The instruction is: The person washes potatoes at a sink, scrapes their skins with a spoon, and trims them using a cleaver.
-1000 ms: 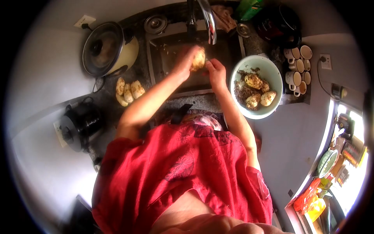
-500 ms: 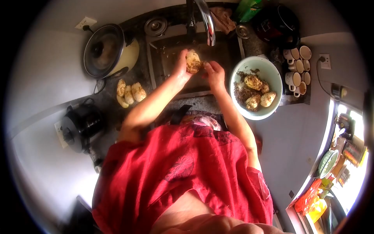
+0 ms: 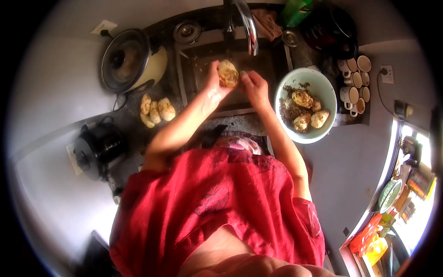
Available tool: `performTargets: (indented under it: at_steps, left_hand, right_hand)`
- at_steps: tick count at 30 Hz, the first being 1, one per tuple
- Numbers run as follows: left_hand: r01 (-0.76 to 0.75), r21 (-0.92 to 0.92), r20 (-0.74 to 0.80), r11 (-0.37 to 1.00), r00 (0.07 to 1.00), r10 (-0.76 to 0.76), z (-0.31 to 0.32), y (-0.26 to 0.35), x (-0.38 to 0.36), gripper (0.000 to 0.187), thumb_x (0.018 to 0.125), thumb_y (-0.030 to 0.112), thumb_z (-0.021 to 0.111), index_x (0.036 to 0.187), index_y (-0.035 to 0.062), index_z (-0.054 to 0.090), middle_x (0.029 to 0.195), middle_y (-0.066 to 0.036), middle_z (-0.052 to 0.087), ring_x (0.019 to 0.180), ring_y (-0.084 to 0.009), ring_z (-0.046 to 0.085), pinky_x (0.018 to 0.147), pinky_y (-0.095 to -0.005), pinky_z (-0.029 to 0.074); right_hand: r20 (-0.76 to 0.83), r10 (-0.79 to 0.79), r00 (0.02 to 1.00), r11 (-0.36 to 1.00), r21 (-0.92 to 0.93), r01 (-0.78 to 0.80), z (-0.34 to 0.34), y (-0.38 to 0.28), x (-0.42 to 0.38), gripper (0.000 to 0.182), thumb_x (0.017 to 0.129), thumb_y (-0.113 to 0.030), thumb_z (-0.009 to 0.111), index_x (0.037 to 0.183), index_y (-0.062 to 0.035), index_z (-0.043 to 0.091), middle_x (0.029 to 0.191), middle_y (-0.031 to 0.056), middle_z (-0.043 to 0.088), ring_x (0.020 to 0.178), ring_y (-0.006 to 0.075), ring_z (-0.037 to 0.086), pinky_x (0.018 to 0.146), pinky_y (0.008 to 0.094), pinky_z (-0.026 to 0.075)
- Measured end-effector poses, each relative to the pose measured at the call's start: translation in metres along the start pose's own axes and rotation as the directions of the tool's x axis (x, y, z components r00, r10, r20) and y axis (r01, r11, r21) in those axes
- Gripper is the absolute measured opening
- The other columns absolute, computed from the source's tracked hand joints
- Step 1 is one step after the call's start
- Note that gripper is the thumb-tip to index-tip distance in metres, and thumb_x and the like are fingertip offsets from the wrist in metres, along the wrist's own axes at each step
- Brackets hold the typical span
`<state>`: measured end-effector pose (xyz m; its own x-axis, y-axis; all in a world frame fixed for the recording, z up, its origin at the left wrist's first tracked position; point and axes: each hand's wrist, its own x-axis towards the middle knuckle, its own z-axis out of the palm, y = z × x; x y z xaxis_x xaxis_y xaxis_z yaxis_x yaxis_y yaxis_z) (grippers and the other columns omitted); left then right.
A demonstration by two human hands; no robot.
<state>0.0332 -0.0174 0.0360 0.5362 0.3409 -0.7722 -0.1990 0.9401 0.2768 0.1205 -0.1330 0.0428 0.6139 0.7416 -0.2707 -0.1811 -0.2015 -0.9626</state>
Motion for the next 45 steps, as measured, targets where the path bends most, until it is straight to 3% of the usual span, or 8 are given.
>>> performTargets:
  at_steps: [6, 12, 17, 20, 27, 30, 32, 45]
  left_hand:
    - [-0.364, 0.236, 0.109, 0.901, 0.931, 0.348, -0.009, -0.007, 0.01, 0.033, 0.096, 0.04, 0.047, 0.106, 0.0103, 0.055, 0.096, -0.005, 0.062, 0.085, -0.0184, 0.062, 0.068, -0.0363, 0.053]
    - [-0.27, 0.186, 0.133, 0.945, 0.96, 0.248, -0.015, -0.003, 0.008, 0.027, 0.094, 0.033, 0.054, 0.107, 0.0092, 0.056, 0.095, -0.003, 0.062, 0.084, -0.0146, 0.061, 0.071, -0.0306, 0.051]
    - [-0.436, 0.386, 0.17, 0.813, 0.9, 0.402, -0.013, -0.007, 0.0, 0.029, 0.092, 0.033, 0.057, 0.107, 0.0087, 0.056, 0.094, -0.002, 0.062, 0.081, -0.0133, 0.06, 0.069, -0.0303, 0.051]
    - [-0.283, 0.347, 0.241, 0.894, 0.948, 0.207, -0.024, 0.006, 0.006, 0.032, 0.089, 0.037, 0.061, 0.106, 0.0105, 0.058, 0.094, -0.001, 0.063, 0.083, -0.0122, 0.062, 0.069, -0.0299, 0.051]
    - [-0.12, 0.31, 0.139, 0.943, 0.987, 0.08, -0.033, 0.007, 0.002, 0.046, 0.089, 0.05, 0.056, 0.114, 0.0109, 0.058, 0.103, -0.004, 0.065, 0.094, -0.0173, 0.063, 0.077, -0.0383, 0.052]
    - [-0.2, 0.378, 0.158, 0.904, 0.976, 0.15, -0.03, 0.006, -0.004, 0.046, 0.089, 0.05, 0.055, 0.115, 0.011, 0.058, 0.103, -0.004, 0.065, 0.094, -0.0176, 0.063, 0.077, -0.039, 0.053]
    - [-0.182, 0.384, 0.259, 0.905, 0.962, 0.084, -0.033, 0.013, -0.01, 0.047, 0.09, 0.05, 0.055, 0.116, 0.0106, 0.058, 0.104, -0.005, 0.065, 0.095, -0.0175, 0.063, 0.078, -0.0387, 0.054]
    - [-0.201, 0.516, 0.345, 0.833, 0.938, 0.012, -0.042, 0.011, -0.017, 0.045, 0.097, 0.046, 0.045, 0.113, 0.0055, 0.057, 0.104, -0.005, 0.064, 0.092, -0.0129, 0.063, 0.079, -0.0288, 0.052]
  right_hand:
    - [0.015, -0.373, 0.928, 0.895, -0.257, 0.365, 0.018, 0.004, -0.008, 0.021, 0.089, -0.014, 0.064, 0.096, 0.0064, 0.063, 0.111, 0.0109, 0.055, 0.079, 0.014, 0.059, 0.065, 0.0248, 0.051]
    - [0.055, 0.114, 0.992, 0.99, -0.09, -0.109, 0.001, 0.003, -0.003, 0.021, 0.091, -0.018, 0.061, 0.098, 0.0016, 0.064, 0.087, 0.0046, 0.061, 0.075, 0.0136, 0.058, 0.057, 0.0252, 0.05]
    - [-0.004, -0.362, 0.932, 0.9, -0.261, 0.348, 0.019, 0.015, -0.011, 0.02, 0.09, -0.019, 0.063, 0.093, 0.0012, 0.063, 0.086, 0.0056, 0.062, 0.073, 0.0132, 0.057, 0.056, 0.0261, 0.048]
    - [-0.004, 0.128, 0.992, 0.987, -0.102, -0.128, 0.002, 0.005, -0.008, 0.019, 0.091, -0.017, 0.06, 0.09, 0.0012, 0.063, 0.08, 0.0042, 0.062, 0.07, 0.0113, 0.057, 0.054, 0.0252, 0.047]
    - [0.103, -0.321, 0.942, 0.909, -0.246, 0.336, 0.006, 0.011, -0.016, 0.02, 0.09, -0.021, 0.064, 0.099, -0.0027, 0.065, 0.103, 0.0048, 0.057, 0.081, 0.0107, 0.057, 0.057, 0.0247, 0.049]
    - [0.07, -0.32, 0.945, 0.889, -0.323, 0.325, 0.013, 0.005, -0.02, 0.019, 0.09, -0.019, 0.063, 0.098, -0.0013, 0.065, 0.098, 0.0045, 0.06, 0.078, 0.0104, 0.058, 0.058, 0.0247, 0.05]
    - [0.014, 0.224, 0.975, 0.975, -0.011, -0.224, 0.008, -0.01, -0.023, 0.018, 0.091, -0.017, 0.061, 0.097, -0.0003, 0.064, 0.093, 0.0045, 0.063, 0.075, 0.0102, 0.058, 0.057, 0.024, 0.05]
    - [0.081, -0.119, 0.99, 0.993, -0.008, 0.12, 0.002, -0.018, -0.02, 0.017, 0.092, -0.012, 0.06, 0.097, 0.004, 0.062, 0.096, 0.0063, 0.06, 0.085, 0.0132, 0.06, 0.073, 0.0246, 0.053]
